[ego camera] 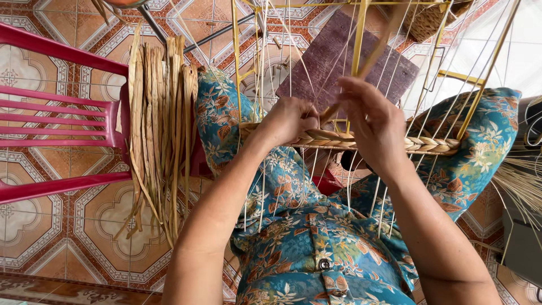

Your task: The person weaves a basket by hand using dried palm leaves on a floor-based loom. They repeatedly interlace the leaves through vertical warp strands, occasionally reaching for more material from a nearby pile.

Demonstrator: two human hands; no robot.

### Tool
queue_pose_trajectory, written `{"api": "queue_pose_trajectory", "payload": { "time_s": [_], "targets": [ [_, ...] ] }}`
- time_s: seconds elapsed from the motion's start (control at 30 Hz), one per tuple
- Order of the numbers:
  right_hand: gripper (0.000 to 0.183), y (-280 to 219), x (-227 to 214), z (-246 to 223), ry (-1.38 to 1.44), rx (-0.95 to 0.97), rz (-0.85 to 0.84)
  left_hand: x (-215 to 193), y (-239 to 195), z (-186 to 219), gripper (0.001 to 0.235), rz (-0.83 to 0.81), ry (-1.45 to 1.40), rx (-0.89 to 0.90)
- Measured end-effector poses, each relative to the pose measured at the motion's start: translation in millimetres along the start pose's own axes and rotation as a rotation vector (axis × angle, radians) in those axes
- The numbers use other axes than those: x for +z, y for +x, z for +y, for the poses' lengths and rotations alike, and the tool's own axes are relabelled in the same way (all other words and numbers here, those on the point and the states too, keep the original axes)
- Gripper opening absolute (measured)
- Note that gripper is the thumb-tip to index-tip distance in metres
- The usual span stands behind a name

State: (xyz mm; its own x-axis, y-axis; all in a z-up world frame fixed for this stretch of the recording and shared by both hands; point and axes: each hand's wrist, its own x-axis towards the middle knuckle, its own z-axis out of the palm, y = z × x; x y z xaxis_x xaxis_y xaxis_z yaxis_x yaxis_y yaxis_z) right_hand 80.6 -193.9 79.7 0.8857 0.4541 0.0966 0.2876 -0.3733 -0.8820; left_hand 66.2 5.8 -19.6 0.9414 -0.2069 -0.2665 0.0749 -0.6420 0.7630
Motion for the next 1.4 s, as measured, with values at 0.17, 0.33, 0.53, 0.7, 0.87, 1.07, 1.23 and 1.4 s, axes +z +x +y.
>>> {"api": "queue_pose_trajectory", "payload": {
  "time_s": [0.17, 0.33, 0.53, 0.7, 0.87, 1.07, 1.23, 1.4],
  "targets": [
    [0.024, -5.4, -21.1, -12.8, -0.861, -0.335, -0.097, -5.8, -10.4, 4.6, 0.013, 0.026, -0.044, 0.036],
    [0.042, 0.4, -8.0, 2.9, -1.034, -0.225, -0.412, -16.9, -15.8, 14.6, 0.023, 0.0, -0.013, 0.149],
    [0.027, -5.5, 0.0, 33.7, -0.954, -0.252, -0.391, -3.5, -18.1, 13.6, 0.024, 0.135, -0.01, 0.074],
    [0.019, -13.1, -12.1, 29.0, -0.908, -0.359, -0.256, 10.3, -31.7, 9.1, 0.022, 0.376, -0.284, 0.111],
    [0.024, -31.9, -25.5, 9.9, -0.705, 0.015, -0.248, 36.0, -50.1, 20.1, 0.027, 0.676, -0.271, 0.164],
    [0.013, -40.8, -15.1, 10.9, -0.397, -0.086, -0.243, 16.0, -30.8, 26.5, 0.022, 0.339, -0.499, 0.007],
    [0.014, -14.8, -25.1, 28.5, -0.052, 0.372, -0.164, -21.4, -38.6, 27.5, 0.024, -0.058, -0.52, -0.003],
    [0.027, -7.2, -10.8, 40.4, 0.099, 0.224, -0.103, 10.5, -31.1, 31.1, 0.01, 0.087, -0.2, 0.01]
  ]
}}
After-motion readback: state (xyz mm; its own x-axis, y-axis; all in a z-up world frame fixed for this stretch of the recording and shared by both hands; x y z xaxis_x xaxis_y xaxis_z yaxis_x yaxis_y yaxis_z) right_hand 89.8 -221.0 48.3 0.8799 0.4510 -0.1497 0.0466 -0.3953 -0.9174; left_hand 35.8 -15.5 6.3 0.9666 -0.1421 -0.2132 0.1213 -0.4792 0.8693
